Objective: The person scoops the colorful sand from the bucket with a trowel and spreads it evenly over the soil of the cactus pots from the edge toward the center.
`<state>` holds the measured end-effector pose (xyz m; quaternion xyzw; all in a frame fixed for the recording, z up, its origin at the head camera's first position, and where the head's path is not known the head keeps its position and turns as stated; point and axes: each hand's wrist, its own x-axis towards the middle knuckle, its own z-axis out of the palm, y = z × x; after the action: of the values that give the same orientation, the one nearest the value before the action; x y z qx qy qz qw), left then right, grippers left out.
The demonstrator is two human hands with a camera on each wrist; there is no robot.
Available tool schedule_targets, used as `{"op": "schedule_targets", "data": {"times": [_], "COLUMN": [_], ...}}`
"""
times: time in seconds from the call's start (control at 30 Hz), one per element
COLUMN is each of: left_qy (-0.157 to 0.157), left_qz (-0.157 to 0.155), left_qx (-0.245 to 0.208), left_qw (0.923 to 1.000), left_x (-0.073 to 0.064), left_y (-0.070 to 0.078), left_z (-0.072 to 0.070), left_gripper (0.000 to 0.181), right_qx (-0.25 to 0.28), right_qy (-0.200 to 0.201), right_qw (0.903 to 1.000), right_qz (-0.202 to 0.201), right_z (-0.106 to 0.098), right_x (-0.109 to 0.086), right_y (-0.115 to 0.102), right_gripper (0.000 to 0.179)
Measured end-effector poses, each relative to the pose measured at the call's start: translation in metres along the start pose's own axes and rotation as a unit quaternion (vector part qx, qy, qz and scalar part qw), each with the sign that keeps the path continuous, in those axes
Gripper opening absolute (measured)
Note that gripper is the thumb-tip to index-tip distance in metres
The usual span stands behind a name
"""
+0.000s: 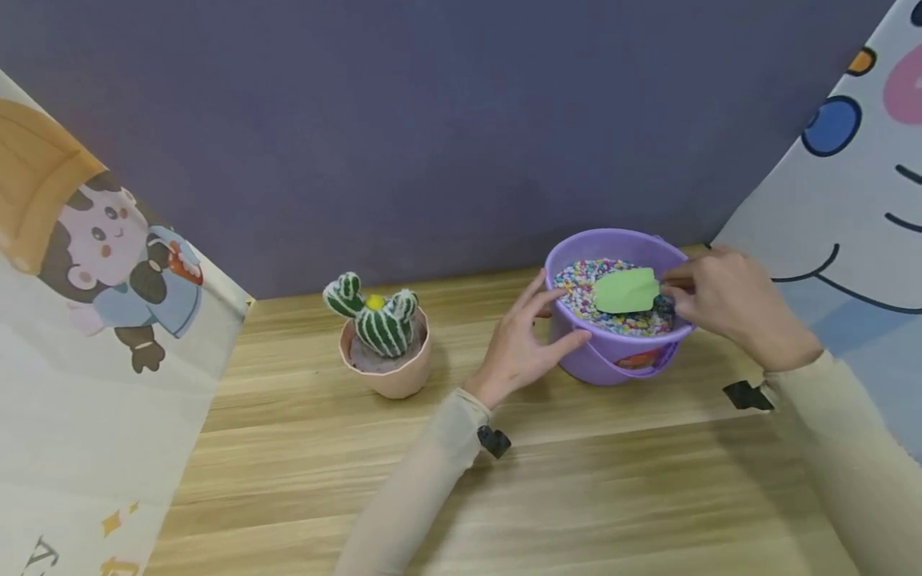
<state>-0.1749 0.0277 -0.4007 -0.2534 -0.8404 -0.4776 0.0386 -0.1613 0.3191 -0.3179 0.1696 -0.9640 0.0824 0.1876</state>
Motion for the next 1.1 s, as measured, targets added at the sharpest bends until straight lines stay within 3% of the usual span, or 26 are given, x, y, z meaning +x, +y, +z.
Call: {"op": "schedule_targets", "data": {"times": [0.23, 0.6, 1.1], "left_qy": [0.002, -0.002, -0.003], "left_qz": [0.002, -0.007, 0.000], "left_qx": [-0.009, -0.006, -0.002], "left_qw": [1.0000, 1.0000, 1.0000], "left_x": [0.001, 0.001, 0.000], "left_y": [-0.001, 0.001, -0.001], "left_z": [0.000, -0.001, 0.000], "left_gripper": [0.072, 0.073, 0.074], "right_qx": [0.057, 0.104, 0.114], "right_qy": [-0.042, -0.042, 0.033], "right_qw": [0.9971, 0.9904, 0.9865], "right_qz": [0.030, 0.081, 0.113], "right_z": [0.005, 0.009, 0.005], "right_x": [0.002, -0.002, -0.014], "right_y": [-0.007, 0.001, 0.003], "right_gripper": [0.025, 0.030, 0.029]}}
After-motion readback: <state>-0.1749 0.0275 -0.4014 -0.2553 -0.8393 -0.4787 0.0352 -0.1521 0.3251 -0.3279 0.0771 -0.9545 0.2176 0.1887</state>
